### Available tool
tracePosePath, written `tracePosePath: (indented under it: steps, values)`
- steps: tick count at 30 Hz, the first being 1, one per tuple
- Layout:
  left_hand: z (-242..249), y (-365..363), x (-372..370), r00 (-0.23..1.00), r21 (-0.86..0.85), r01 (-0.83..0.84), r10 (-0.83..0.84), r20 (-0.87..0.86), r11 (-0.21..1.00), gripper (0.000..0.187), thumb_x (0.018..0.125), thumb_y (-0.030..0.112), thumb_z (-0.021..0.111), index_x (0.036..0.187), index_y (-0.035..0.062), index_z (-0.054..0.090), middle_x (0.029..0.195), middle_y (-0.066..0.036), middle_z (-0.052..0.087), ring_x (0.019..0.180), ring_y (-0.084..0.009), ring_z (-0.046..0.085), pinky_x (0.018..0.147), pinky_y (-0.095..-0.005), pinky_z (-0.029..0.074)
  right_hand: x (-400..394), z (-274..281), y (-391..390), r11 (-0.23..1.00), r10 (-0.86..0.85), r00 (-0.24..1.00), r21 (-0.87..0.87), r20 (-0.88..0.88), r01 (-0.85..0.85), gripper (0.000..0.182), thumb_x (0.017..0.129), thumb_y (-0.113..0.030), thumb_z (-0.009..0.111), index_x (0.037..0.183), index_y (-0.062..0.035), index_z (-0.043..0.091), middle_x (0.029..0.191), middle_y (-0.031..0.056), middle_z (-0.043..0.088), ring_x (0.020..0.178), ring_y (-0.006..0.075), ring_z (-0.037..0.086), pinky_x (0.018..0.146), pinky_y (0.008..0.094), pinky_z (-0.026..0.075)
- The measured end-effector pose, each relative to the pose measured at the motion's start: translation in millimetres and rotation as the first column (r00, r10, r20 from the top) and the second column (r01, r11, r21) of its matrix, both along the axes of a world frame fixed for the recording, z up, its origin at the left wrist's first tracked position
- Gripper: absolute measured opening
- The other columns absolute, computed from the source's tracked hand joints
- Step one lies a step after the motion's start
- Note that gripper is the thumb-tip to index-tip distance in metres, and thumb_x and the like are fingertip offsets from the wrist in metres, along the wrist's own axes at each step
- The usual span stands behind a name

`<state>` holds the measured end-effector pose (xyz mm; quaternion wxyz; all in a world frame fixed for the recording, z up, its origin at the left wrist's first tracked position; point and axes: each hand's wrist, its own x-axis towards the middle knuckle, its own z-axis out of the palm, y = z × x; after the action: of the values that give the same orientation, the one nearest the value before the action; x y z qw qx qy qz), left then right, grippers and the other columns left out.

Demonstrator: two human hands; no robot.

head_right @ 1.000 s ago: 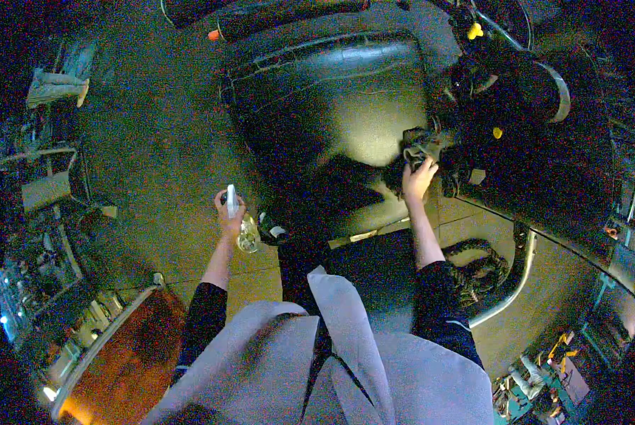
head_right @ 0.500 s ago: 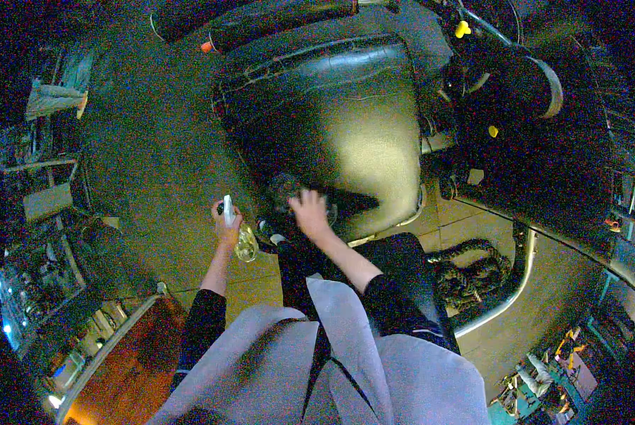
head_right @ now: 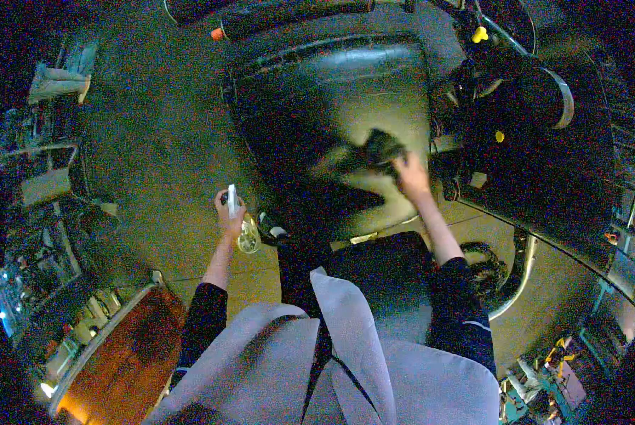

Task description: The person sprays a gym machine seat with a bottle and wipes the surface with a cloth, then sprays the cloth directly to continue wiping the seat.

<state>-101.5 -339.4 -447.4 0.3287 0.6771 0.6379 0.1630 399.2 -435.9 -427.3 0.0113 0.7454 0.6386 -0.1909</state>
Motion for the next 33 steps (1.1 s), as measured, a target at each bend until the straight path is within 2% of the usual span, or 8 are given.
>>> tracePosePath:
  steps: [3,10,12,17,22,29,31,33]
  values:
    - [7.5,0.2,3.2,0.996,0.093,0.074,-0.070,-0.049,0.993,0.019,0.070,0.016,0.068,0.087,0.0120,0.060,0.130,-0.012,0.039,0.112,-0.0291,0.052,0.090,-0.0399,0.043,43.1,-6.1,-23.7,0.868,-0.413,0.887,0.204,-0.208,0.452,0.074,0.061,0.009,0.069,0.126,-0.0035,0.036,0.125,0.0264,0.036,0.115,0.0462,0.040,0.098,0.0435,0.040]
    - [7.6,-0.8,2.9,0.998,-0.014,0.007,-0.008,-0.055,1.000,0.022,0.068,0.022,0.068,0.087,0.0136,0.060,0.128,-0.012,0.041,0.109,-0.0320,0.053,0.087,-0.0414,0.045,25.0,-57.3,-35.2,0.773,-0.566,0.798,0.202,-0.208,0.601,0.086,0.071,-0.007,0.071,0.138,-0.0007,0.018,0.129,0.0378,0.028,0.117,0.0524,0.037,0.102,0.0486,0.034]
    - [-2.1,1.4,-1.8,0.999,-0.047,-0.003,0.001,-0.033,0.999,0.022,0.068,0.021,0.068,0.087,0.0130,0.060,0.128,-0.013,0.041,0.110,-0.0323,0.052,0.088,-0.0414,0.045,-1.8,-77.4,-49.2,0.829,-0.356,0.935,0.463,0.004,0.313,0.082,0.069,-0.009,0.074,0.135,-0.0001,0.028,0.125,0.0347,0.037,0.116,0.0490,0.040,0.100,0.0477,0.037]
    - [-7.1,1.3,-3.0,0.998,0.178,0.054,-0.048,-0.038,0.983,0.018,0.073,0.019,0.066,0.085,0.0061,0.063,0.114,-0.008,0.048,0.089,-0.0212,0.058,0.086,-0.0337,0.046,-153.5,-8.1,-6.5,0.903,-0.373,0.840,0.051,-0.395,0.426,0.061,0.064,-0.007,0.074,0.118,-0.0020,0.046,0.111,0.0248,0.045,0.098,0.0418,0.051,0.080,0.0453,0.048]
    - [-5.6,3.5,-3.2,1.000,-0.045,-0.021,0.022,0.015,0.999,0.018,0.075,0.021,0.066,0.089,0.0092,0.064,0.123,-0.010,0.043,0.093,-0.0243,0.058,0.085,-0.0369,0.046,-270.6,-11.9,-1.4,0.988,0.084,0.961,0.146,-0.264,-0.046,0.040,0.071,-0.010,0.064,0.110,-0.0184,0.058,0.114,0.0188,0.047,0.105,0.0360,0.047,0.080,0.0515,0.045]
    - [12.8,2.0,2.0,0.999,-0.017,0.032,-0.032,-0.041,0.999,0.021,0.075,0.022,0.066,0.090,0.0080,0.062,0.126,-0.012,0.039,0.097,-0.0258,0.056,0.086,-0.0366,0.046,-235.4,-14.2,2.4,0.867,0.489,0.855,0.211,-0.173,-0.452,0.028,0.085,-0.018,0.051,0.110,-0.0261,0.059,0.114,0.0156,0.051,0.107,0.0363,0.050,0.081,0.0492,0.046]
    - [17.8,2.5,4.7,0.999,-0.069,-0.013,0.011,-0.035,0.998,0.021,0.073,0.023,0.067,0.089,0.0107,0.061,0.128,-0.013,0.040,0.116,-0.0288,0.045,0.092,-0.0398,0.043,-183.8,8.9,19.0,0.989,-0.068,0.868,-0.148,-0.492,-0.006,0.030,0.086,-0.025,0.054,0.114,-0.0157,0.057,0.112,0.0225,0.054,0.104,0.0398,0.054,0.088,0.0477,0.045]
    - [17.2,2.1,3.6,0.999,-0.030,0.005,-0.006,-0.046,1.000,0.019,0.072,0.020,0.067,0.088,0.0109,0.061,0.129,-0.013,0.039,0.116,-0.0282,0.045,0.092,-0.0398,0.042,-118.5,-3.8,8.4,0.940,-0.338,0.835,-0.203,-0.434,0.275,0.048,0.086,-0.041,0.054,0.112,-0.0002,0.053,0.115,0.0233,0.054,0.104,0.0381,0.054,0.093,0.0473,0.042]
